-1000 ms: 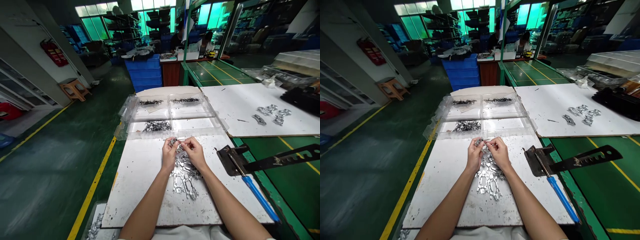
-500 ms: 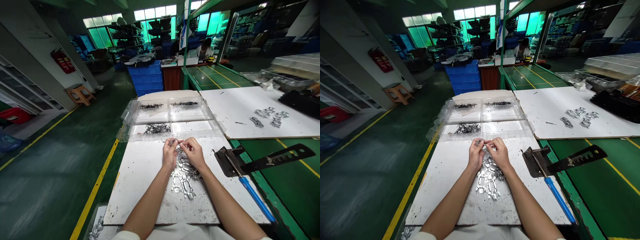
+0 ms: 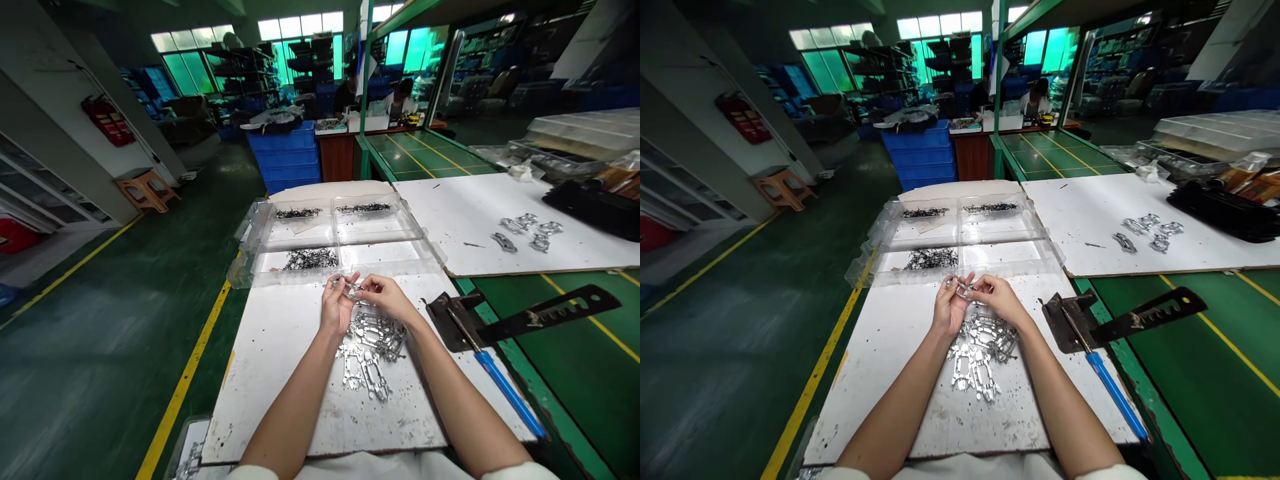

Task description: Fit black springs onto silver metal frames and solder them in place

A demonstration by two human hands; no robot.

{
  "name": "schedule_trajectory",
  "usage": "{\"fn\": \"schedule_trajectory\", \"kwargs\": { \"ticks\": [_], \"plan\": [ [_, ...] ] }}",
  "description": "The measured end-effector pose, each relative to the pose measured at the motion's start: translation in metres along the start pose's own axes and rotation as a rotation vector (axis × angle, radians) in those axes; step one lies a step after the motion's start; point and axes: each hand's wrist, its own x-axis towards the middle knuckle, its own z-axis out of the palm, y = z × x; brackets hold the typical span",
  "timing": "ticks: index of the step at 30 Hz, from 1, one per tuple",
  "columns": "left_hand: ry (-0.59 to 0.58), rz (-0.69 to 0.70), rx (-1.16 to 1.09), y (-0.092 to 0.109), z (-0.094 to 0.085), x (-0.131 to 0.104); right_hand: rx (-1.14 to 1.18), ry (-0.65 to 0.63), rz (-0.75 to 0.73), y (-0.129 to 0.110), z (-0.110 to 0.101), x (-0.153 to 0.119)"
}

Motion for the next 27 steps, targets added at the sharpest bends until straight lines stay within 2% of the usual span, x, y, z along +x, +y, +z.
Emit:
{"fn": "schedule_trajectory", "kwargs": {
  "ticks": [5, 11, 15, 21, 27],
  "plan": [
    [0.028, 0.029, 0.081, 0.000, -0.007, -0.002, 0.082, 0.034, -0.006, 0.007, 0.003, -0.004],
    [0.062, 0.127, 0.376, 0.006, -0.006, -0.006, 0.120, 0.030, 0.042, 0.008, 0.006, -0.006],
    [0.073, 0.146, 0.395, 0.009, -0.005, -0.008, 0.137, 0.044, 0.069, 0.011, 0.010, -0.010],
    [0.031, 0.129, 0.362, 0.005, -0.008, -0.010, 0.093, 0.172, -0.022, 0.019, 0.011, -0.016],
    [-0.026, 0.203, 0.427, 0.000, -0.007, -0.014, -0.028, 0.224, -0.226, 0.017, -0.002, -0.018]
  ]
}}
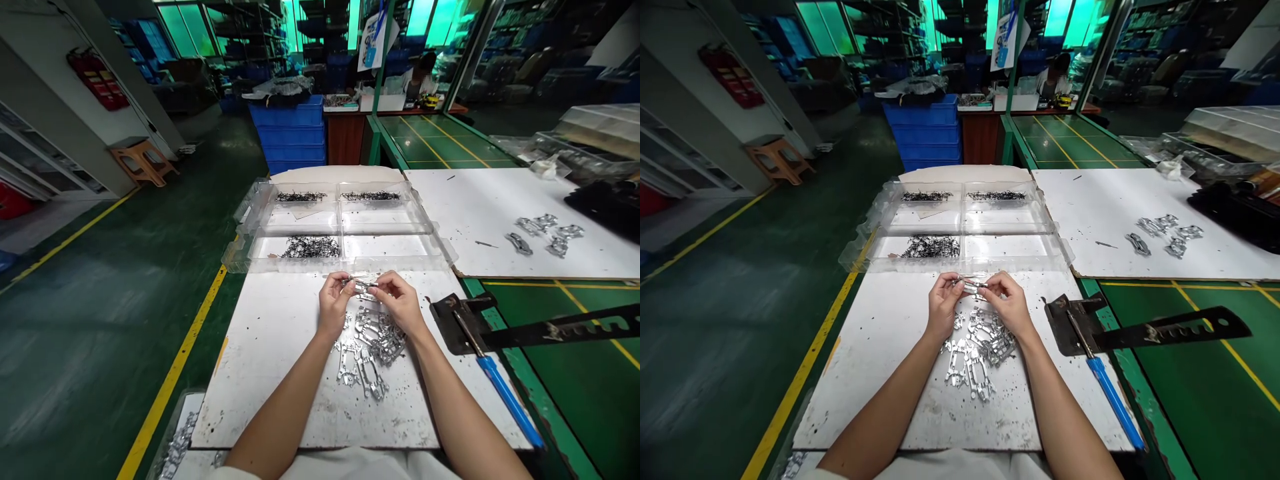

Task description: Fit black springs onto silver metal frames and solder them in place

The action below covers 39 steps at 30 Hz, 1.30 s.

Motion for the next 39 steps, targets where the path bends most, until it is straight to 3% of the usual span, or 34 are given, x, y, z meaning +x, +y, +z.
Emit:
{"fn": "schedule_trajectory", "kwargs": {
  "ticks": [5, 14, 26, 31, 39],
  "plan": [
    [-0.060, 0.002, 0.009, 0.004, 0.001, -0.002, -0.077, -0.018, -0.052, -0.001, -0.005, 0.000],
    [-0.102, -0.011, 0.219, 0.007, -0.006, 0.002, -0.070, -0.262, 0.198, -0.010, -0.008, -0.001],
    [-0.131, -0.010, 0.251, 0.009, -0.005, 0.003, 0.043, -0.241, 0.260, -0.007, -0.009, -0.003],
    [-0.225, 0.042, 0.320, 0.011, -0.006, 0.002, -0.138, -0.208, 0.138, -0.009, -0.012, -0.003],
    [-0.471, 0.188, 0.582, 0.013, 0.001, -0.009, -0.314, -0.075, -0.357, -0.007, -0.008, -0.007]
  ]
}}
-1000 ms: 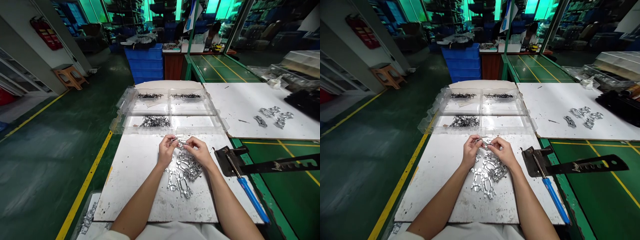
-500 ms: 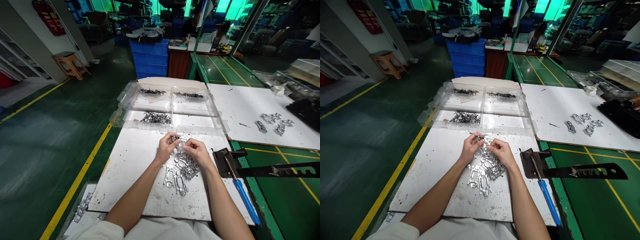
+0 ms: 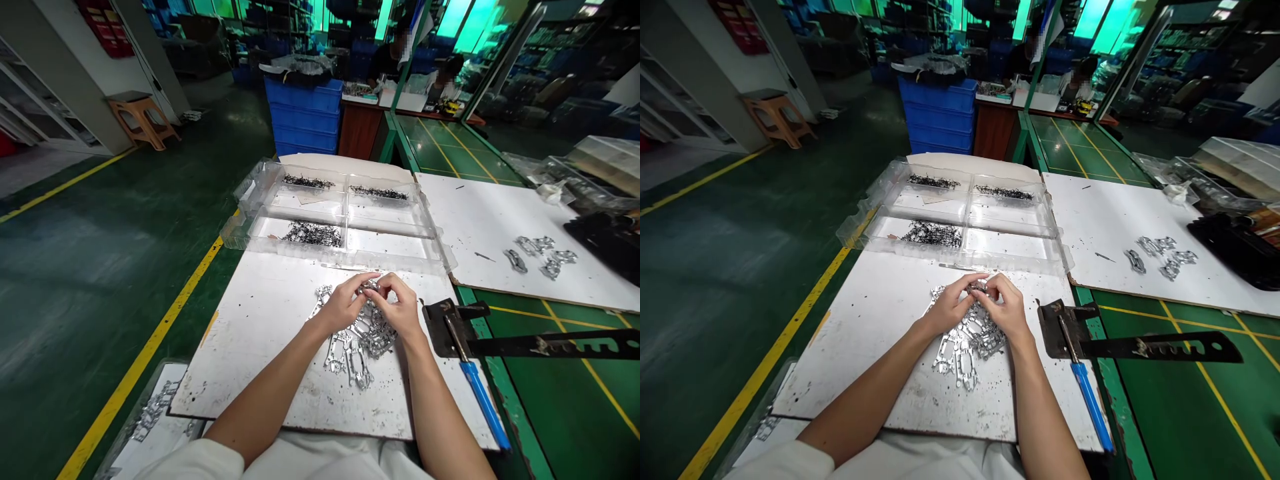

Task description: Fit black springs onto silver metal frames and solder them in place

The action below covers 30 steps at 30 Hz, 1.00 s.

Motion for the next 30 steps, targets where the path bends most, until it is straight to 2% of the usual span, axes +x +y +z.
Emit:
{"fn": "schedule_trajectory", "kwargs": {
  "ticks": [5, 10, 16, 20, 25, 30],
  "plan": [
    [0.023, -0.027, 0.021, 0.000, 0.001, -0.001, -0.017, 0.024, -0.092, -0.001, 0.000, -0.001],
    [0.098, -0.018, -0.003, -0.003, 0.002, 0.000, -0.026, 0.056, -0.084, -0.003, 0.000, -0.002],
    [0.071, 0.011, -0.067, 0.000, 0.003, 0.000, -0.040, 0.090, -0.110, -0.007, 0.000, -0.005],
    [0.105, 0.026, -0.174, -0.001, 0.008, -0.001, -0.033, 0.140, -0.105, -0.007, 0.004, -0.006],
    [0.119, 0.025, -0.293, -0.005, 0.012, -0.003, -0.113, 0.090, -0.110, -0.007, 0.012, -0.006],
    [0.099, 0.032, -0.299, -0.005, 0.011, -0.003, -0.189, 0.109, -0.159, -0.006, 0.012, -0.006]
  ]
}}
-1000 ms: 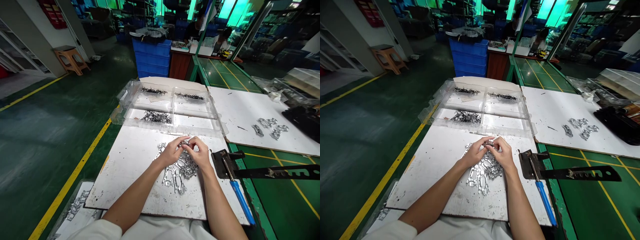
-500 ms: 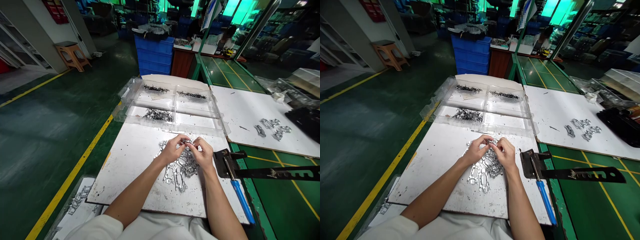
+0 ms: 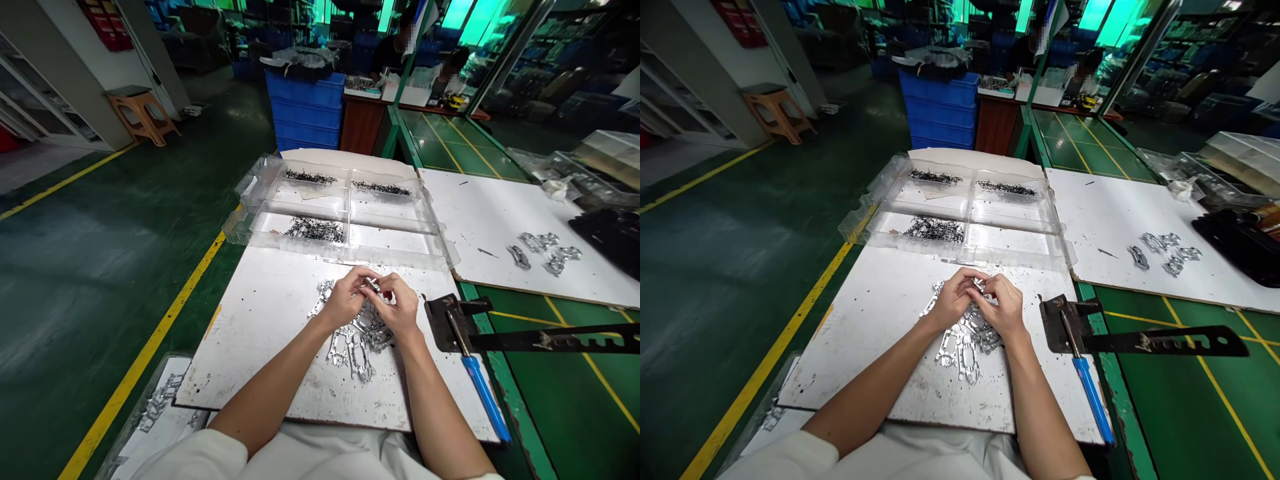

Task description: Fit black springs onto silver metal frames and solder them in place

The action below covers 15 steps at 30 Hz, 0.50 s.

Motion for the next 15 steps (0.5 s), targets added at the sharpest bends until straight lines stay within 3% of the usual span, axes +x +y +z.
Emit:
{"fn": "schedule_trajectory", "kwargs": {
  "ticks": [6, 12, 15],
  "plan": [
    [0.002, -0.016, -0.015, -0.0035, 0.0012, -0.0006, 0.005, 0.027, -0.104, -0.0030, -0.0005, 0.0004],
    [0.069, -0.013, -0.079, -0.0053, 0.0038, 0.0004, -0.031, -0.031, 0.018, -0.0076, 0.0012, -0.0001],
    [0.168, -0.079, -0.191, -0.0008, 0.0012, 0.0041, -0.022, -0.051, 0.042, -0.0054, -0.0010, 0.0023]
  ]
}}
